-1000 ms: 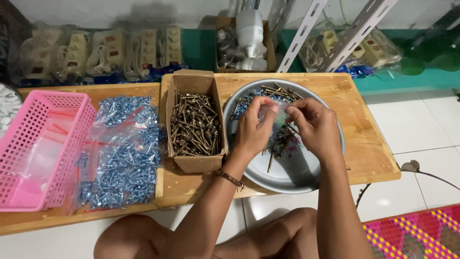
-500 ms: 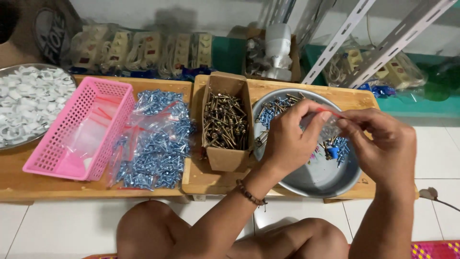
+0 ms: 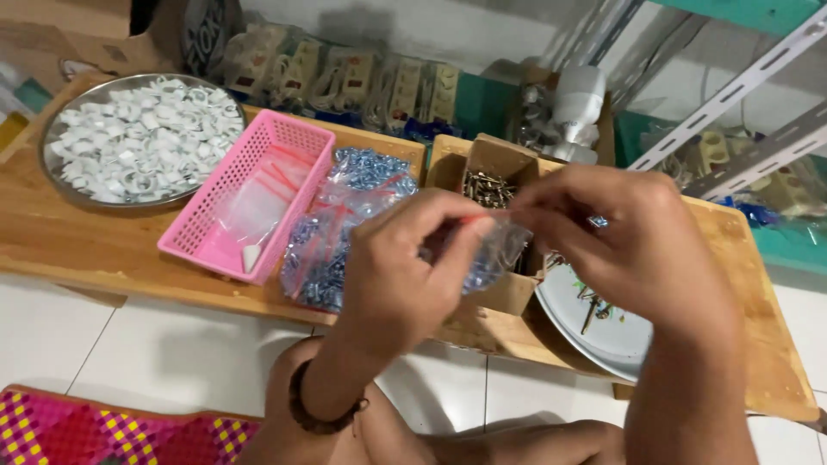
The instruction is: The person sorts blue plastic fasteners and metal screws into small plastic bags by hand. The person picks up the items from a tray and a box, places them into the bags, and sets the bags aside on a wooden table.
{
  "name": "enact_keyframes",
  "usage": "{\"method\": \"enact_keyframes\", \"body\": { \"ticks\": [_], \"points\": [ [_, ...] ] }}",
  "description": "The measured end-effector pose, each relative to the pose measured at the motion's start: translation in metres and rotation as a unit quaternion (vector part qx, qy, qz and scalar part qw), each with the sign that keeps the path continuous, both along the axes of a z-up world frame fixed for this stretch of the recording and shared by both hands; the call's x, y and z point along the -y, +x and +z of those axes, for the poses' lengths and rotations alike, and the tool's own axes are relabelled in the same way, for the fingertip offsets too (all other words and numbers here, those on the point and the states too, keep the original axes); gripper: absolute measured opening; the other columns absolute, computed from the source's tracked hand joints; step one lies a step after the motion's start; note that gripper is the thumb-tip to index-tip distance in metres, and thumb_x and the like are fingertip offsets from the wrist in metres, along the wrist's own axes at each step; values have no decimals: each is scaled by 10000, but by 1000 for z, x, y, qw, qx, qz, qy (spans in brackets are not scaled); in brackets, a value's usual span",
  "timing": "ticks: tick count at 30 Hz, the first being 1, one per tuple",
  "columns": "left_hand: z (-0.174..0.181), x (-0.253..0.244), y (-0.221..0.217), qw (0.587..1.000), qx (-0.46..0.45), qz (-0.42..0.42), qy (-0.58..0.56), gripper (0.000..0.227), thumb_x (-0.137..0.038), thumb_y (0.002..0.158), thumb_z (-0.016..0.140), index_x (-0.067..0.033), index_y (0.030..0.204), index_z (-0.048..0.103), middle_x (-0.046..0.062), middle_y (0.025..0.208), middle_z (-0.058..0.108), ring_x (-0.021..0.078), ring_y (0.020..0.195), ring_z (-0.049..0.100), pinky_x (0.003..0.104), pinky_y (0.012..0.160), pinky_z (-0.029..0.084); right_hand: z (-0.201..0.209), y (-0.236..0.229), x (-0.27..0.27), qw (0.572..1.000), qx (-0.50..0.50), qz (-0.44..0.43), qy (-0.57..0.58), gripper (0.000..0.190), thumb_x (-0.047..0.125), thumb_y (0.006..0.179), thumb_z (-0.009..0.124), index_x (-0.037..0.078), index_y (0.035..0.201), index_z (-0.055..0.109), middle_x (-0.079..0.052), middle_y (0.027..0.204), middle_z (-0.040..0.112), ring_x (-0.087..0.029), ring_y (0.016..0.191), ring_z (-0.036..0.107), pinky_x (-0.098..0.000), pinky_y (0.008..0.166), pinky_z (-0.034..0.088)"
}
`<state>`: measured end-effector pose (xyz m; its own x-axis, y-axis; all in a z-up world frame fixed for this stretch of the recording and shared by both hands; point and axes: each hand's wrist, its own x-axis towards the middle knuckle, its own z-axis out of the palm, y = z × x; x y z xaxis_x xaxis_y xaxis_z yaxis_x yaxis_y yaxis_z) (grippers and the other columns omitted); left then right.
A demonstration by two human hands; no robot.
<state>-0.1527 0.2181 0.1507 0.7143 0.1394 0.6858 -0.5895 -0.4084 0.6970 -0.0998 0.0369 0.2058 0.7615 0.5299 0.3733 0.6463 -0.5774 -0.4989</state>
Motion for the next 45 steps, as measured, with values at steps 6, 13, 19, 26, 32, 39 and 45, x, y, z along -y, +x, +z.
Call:
{"method": "enact_keyframes", "body": {
  "ticks": [6,13,19,26,32,39,45],
  "points": [
    [-32,-68,13,987,9,158,10,86,37,873,721,15,933,662,72,802,710,162,628,633,287,606,535,-24,45,-106,994,45,99,12,106,0,845,684,-5,944,721,-74,768,752,-184,533,597,-333,521,502],
    [-142,-106,42,940,-187,233,163,47,-129,882,707,-93,875,677,112,754,705,344,757,722,489,665,574,-128,101,-160,981,-23,119,-149,183,5,864,629,124,869,768,-96,820,779,-371,856,753,-476,783,584],
    [-138,-119,34,949,-170,233,124,262,-285,811,810,-91,965,725,118,824,734,349,821,735,484,686,577,-112,92,-164,984,-21,71,-164,236,7,870,602,147,895,790,-54,832,779,-317,838,765,-413,766,597],
    [-117,-175,27,951,-171,231,112,99,-126,888,724,-131,986,716,84,908,745,288,901,738,395,751,594,-114,94,-208,992,23,87,-84,197,57,860,600,136,930,766,-79,839,757,-380,895,725,-497,800,585],
    [-136,-215,41,874,-332,263,238,171,-120,906,635,-104,1060,705,109,984,720,327,998,708,483,856,570,-157,94,-283,980,65,117,-148,176,65,829,622,98,916,771,-140,829,759,-403,886,743,-528,802,601],
    [-85,-205,35,810,-484,178,280,243,-184,851,606,-131,1054,729,113,1035,735,338,1085,700,522,918,557,-236,135,-329,960,8,-13,-279,257,126,828,595,33,1013,748,-151,868,754,-429,896,762,-563,787,586],
    [-126,-222,45,831,-458,173,264,395,-165,885,561,-179,1272,639,81,1167,698,316,1131,682,462,949,556,-201,120,-318,974,-65,-6,-218,229,84,847,643,9,1038,742,-214,952,764,-471,1000,739,-580,879,566]
  ]
}}
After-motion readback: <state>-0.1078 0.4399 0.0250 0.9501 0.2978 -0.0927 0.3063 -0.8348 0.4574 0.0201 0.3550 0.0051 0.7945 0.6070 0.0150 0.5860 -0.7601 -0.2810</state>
